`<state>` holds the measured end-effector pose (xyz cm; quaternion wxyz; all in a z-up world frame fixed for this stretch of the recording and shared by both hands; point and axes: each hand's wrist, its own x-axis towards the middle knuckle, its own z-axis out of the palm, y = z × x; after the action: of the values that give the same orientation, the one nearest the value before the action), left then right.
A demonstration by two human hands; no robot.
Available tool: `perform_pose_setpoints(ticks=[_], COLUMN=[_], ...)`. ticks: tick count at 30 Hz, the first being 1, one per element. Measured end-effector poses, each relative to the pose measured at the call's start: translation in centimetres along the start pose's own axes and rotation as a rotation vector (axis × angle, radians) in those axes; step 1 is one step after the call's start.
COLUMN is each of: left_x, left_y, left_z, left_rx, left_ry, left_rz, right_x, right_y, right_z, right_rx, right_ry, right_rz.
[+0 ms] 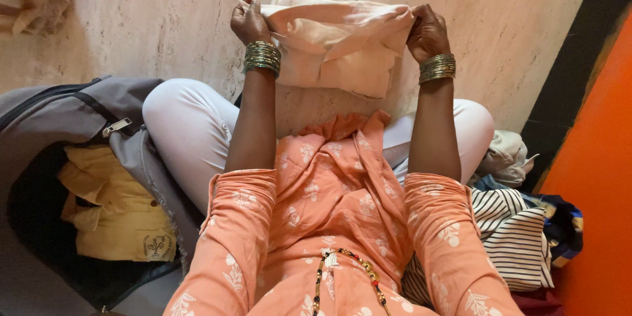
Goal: The person folds a light-colored cloth by hand, spreading it out on the floor, smoothing it with their palms, and folding it into a rectangle before placing it inside a backpack.
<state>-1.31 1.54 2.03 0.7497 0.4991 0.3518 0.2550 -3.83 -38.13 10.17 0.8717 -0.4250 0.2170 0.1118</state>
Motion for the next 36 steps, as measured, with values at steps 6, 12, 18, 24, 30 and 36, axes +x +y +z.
perform_pose_setpoints(ticks=[6,12,18,24,30,36], left_x=[-1.8,-6.5,-6.2,-7.3,-7.0,-6.5], left_y=[1.7,6.2,5.4,6.0,8.2,7.0], left_z=[-0.8,1.2,1.8,5.0,7.7,8.6], left_rx=[0.134,-0.109,0.292,1.611,1.431,1.556], left_ry=[-0.294,-0.558,-0.919,-0.977,-1.146,-1.32], left_rz=[-0.114,-0.408,-0.182,0.276,1.04,0.996], right_x=[-1.6,-2.1,-1.7,-0.7,-0.1,0.0], right_y=[0.1,0.8,1.5,1.2,-1.5,-0.9], right_z=[2.4,6.2,8.4,9.6,10.6,11.8], right_rx=[-0.05,-0.371,-0.86,-1.225,-1.821,-1.875], right_ry=[-0.023,-0.252,-0.222,-0.257,-0.377,-0.375], right_rz=[-0.145,-0.31,-0.212,-0.406,-0.497,-0.791])
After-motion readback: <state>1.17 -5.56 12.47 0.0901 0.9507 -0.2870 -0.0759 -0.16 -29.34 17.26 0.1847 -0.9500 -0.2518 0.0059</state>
